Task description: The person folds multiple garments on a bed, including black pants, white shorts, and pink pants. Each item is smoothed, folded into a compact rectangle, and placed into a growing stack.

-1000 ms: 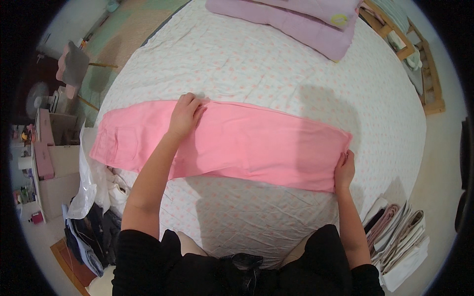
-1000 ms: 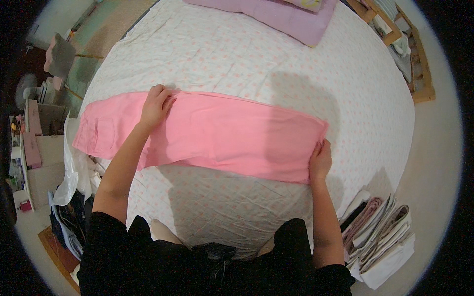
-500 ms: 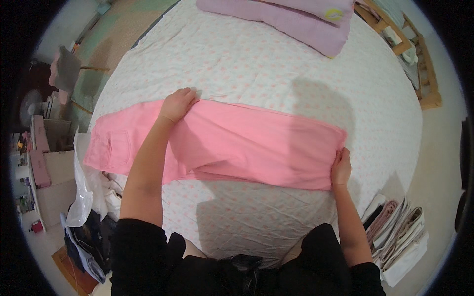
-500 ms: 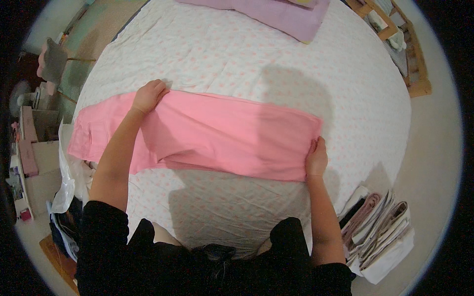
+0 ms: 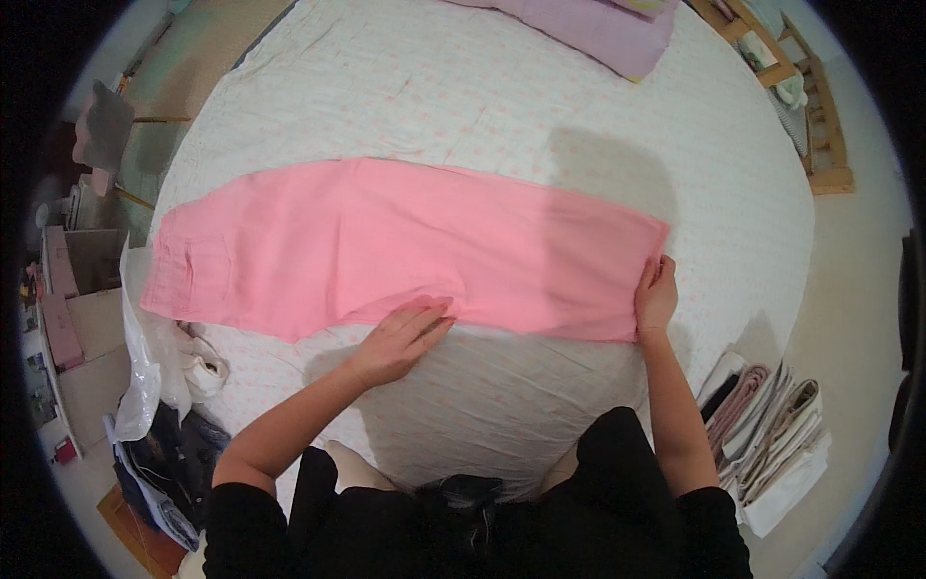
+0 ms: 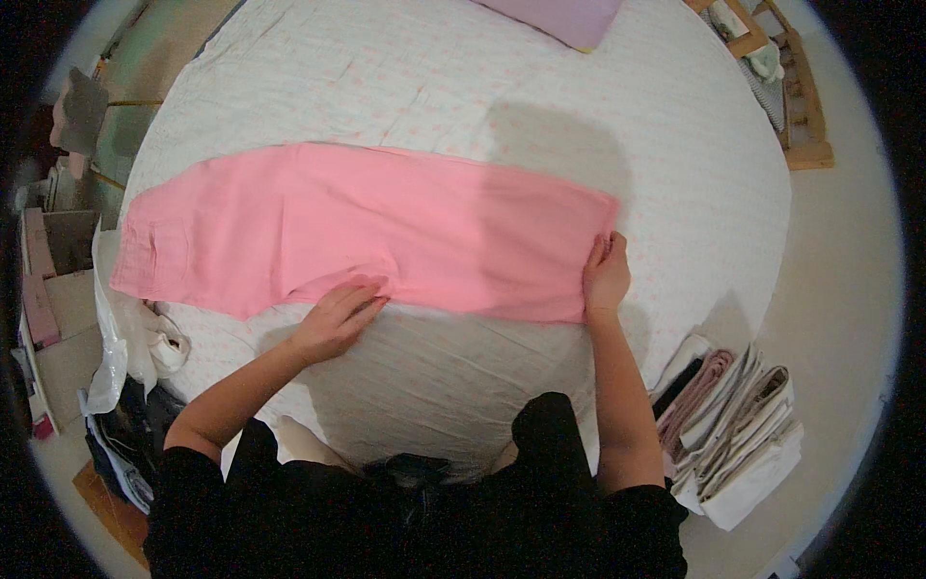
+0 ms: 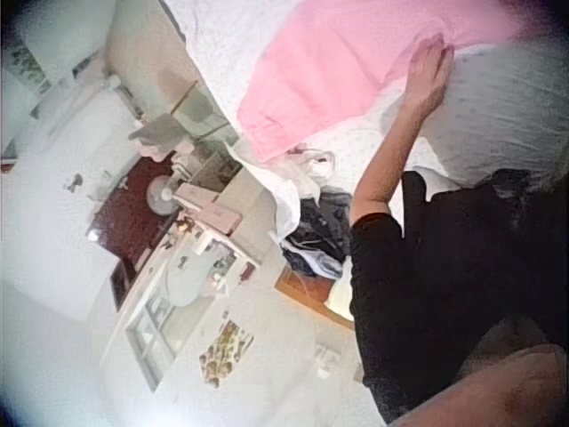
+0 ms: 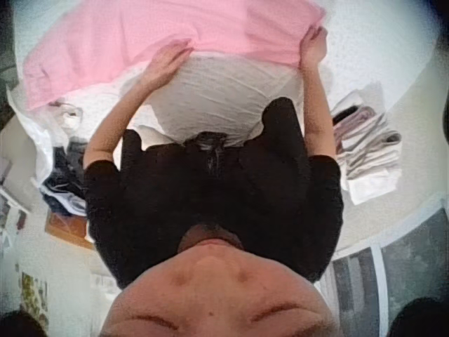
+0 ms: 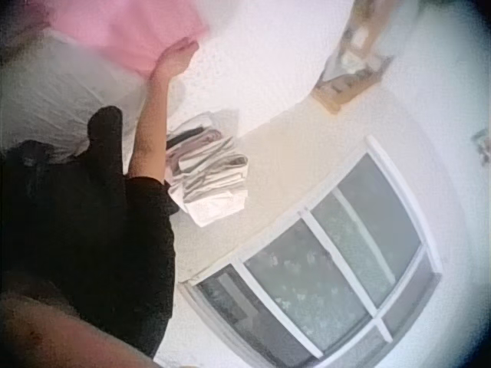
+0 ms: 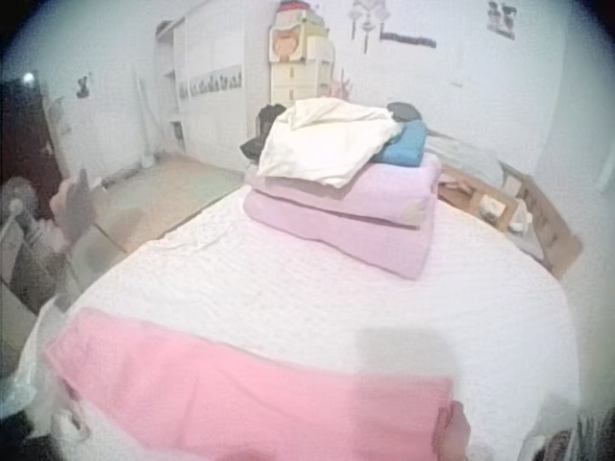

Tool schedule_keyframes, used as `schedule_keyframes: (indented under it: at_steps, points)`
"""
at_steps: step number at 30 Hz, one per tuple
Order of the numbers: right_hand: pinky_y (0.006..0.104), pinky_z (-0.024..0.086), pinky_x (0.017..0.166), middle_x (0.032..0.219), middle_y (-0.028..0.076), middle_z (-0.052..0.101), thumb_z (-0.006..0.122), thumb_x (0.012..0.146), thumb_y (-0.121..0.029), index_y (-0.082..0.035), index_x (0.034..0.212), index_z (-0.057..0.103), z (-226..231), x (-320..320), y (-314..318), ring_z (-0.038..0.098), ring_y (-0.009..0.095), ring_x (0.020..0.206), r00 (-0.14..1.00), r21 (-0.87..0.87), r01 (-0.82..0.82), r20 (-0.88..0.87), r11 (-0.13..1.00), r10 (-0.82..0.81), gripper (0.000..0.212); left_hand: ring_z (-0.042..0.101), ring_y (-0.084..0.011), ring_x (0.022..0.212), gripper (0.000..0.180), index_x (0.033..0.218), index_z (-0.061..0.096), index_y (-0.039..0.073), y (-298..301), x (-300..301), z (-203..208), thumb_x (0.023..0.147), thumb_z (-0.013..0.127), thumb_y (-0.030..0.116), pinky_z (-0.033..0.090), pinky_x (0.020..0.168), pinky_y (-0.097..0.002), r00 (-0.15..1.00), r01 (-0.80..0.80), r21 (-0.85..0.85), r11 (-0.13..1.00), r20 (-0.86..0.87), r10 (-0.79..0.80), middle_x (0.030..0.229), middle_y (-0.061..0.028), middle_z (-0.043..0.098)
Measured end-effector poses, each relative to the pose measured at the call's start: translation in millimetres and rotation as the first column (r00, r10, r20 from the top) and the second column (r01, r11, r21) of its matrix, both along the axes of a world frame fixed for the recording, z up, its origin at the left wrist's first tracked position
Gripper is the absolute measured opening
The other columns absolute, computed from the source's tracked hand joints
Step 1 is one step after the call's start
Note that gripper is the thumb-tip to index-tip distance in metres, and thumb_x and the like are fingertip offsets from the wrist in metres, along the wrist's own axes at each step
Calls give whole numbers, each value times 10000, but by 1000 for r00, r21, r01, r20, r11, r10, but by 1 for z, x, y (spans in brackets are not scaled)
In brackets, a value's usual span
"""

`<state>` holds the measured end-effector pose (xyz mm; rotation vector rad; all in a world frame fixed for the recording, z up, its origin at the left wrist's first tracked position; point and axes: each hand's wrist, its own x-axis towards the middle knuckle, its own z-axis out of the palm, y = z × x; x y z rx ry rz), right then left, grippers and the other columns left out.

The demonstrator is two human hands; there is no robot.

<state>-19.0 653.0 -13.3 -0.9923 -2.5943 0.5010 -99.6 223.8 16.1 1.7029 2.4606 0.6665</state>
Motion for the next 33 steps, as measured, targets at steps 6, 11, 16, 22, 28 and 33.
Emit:
schedule_keyframes:
  at_steps: [6,11,16,22,28,33]
  points:
    - [418,485,707,901,169,641,548,932,-389,-29,1035,568,12,-12,4,620,364,816,990,163,-17,138,987,-5,374,546,-282,1111,543,1284,542,36,10,-23,-4,747,576,104,452,916,-400,988,32,-13,999,-153,-33,1263,-121,553]
    - [412,478,792,983,178,637,601,895,-415,14,1053,583,21,-31,-3,608,358,923,991,-26,118,-57,993,-119,457,557,-260,987,496,1252,554,55,-3,-28,-4,758,557,103,470,838,-376,979,-82,-121,989,-193,57,1067,-92,563]
    - [426,477,796,983,200,650,628,876,-435,19,1062,579,33,-50,17,627,361,920,977,-301,203,-5,932,-214,493,582,-269,880,397,1166,577,72,2,-29,-2,770,572,106,497,741,-401,983,-155,-135,979,-118,139,927,-80,580]
    - [460,485,739,933,219,670,604,885,-462,-33,1045,575,51,-39,89,640,390,884,979,10,162,125,987,-162,458,629,-313,905,336,1179,523,51,70,7,5,851,526,122,526,712,-435,974,-67,-380,923,176,143,964,-133,628]
    - [466,506,730,1025,166,662,598,879,-385,-75,1044,610,62,-14,157,632,362,933,907,348,118,343,930,-243,351,610,-337,869,357,1172,517,-45,158,55,-12,857,523,123,510,771,-416,980,65,-156,986,198,-33,969,-147,623]
    - [473,403,959,1099,227,600,598,810,-118,61,1065,602,46,-32,56,542,384,1064,949,356,-285,-25,890,314,312,573,-353,958,374,1198,536,-1,132,50,-11,834,551,85,472,861,-430,934,149,-9,989,331,-138,1063,-175,583]
